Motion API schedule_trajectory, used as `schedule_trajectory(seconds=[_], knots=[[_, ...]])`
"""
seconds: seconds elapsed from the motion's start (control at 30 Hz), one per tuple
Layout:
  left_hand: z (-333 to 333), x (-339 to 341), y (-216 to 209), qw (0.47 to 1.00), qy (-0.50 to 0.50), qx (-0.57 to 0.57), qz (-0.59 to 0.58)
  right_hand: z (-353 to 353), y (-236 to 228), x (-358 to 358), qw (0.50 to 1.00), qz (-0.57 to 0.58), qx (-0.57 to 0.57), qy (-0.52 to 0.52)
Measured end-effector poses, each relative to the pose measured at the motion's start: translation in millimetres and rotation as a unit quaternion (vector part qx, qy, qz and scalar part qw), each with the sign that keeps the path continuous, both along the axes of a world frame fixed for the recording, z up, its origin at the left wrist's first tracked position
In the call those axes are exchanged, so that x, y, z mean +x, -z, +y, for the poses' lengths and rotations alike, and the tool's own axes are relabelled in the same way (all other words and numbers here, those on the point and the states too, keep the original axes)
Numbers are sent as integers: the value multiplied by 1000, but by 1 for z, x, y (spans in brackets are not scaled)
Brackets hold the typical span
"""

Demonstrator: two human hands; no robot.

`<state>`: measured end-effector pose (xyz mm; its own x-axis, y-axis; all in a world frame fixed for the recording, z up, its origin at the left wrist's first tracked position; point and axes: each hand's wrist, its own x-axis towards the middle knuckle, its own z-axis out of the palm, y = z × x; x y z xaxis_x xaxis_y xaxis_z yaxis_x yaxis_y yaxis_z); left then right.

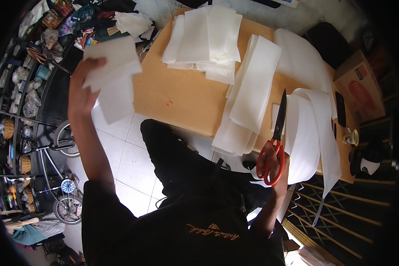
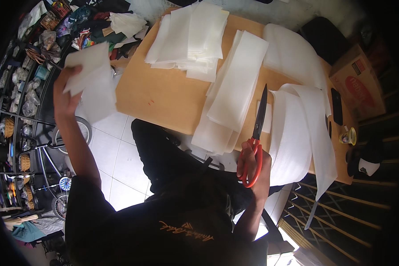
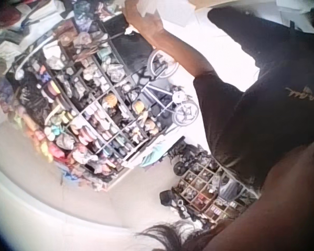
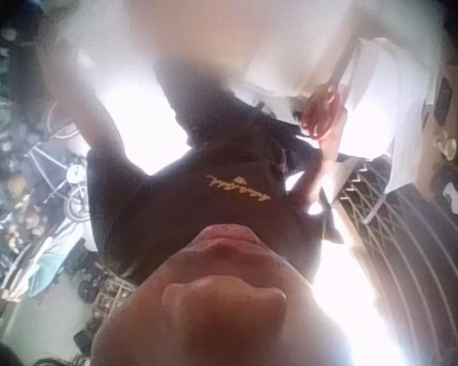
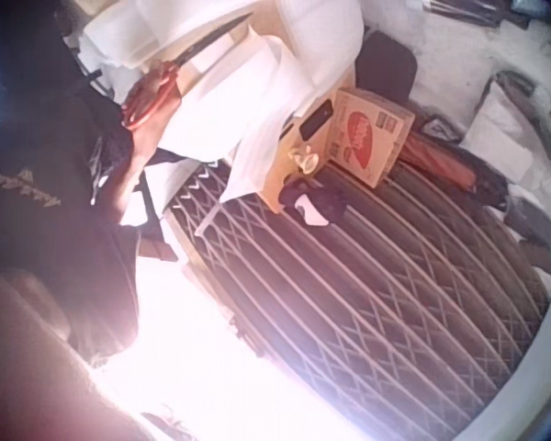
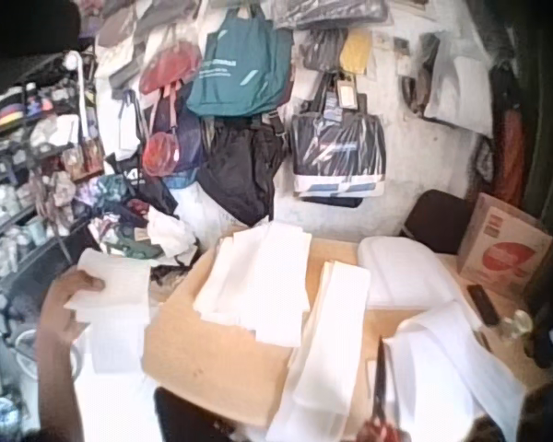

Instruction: The person cuts strips of white foam using a pair of scissors and stacks the cut pieces on a wooden table.

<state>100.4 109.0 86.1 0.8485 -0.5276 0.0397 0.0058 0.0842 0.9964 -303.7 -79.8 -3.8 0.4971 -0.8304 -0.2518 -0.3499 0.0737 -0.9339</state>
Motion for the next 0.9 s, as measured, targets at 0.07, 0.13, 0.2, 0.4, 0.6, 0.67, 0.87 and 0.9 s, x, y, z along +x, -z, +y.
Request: schedule_trajectory(seconds=[0.07,0.13,0.2,0.4,0.6,0.67,0.87,0.9], knots=[[-46,58,-4,989,139,-41,-16,2,1,0,1000,-18,-3,-14],[-111,70,-11,971,222,-42,-78,0,2,-4,1000,-8,-9,-14],[-149,80,-24,965,227,-38,-127,0,6,-4,1000,9,-3,-19],[-215,80,43,967,247,-16,58,4,13,-15,1000,-6,8,-8],[-188,60,101,936,278,119,180,10,18,-18,1000,11,8,-20],[-182,60,102,937,275,151,154,11,16,-17,999,21,1,-24],[-176,80,94,891,359,245,134,4,8,-12,998,67,6,10],[-177,78,93,883,353,282,126,0,8,-10,994,96,-46,19]])
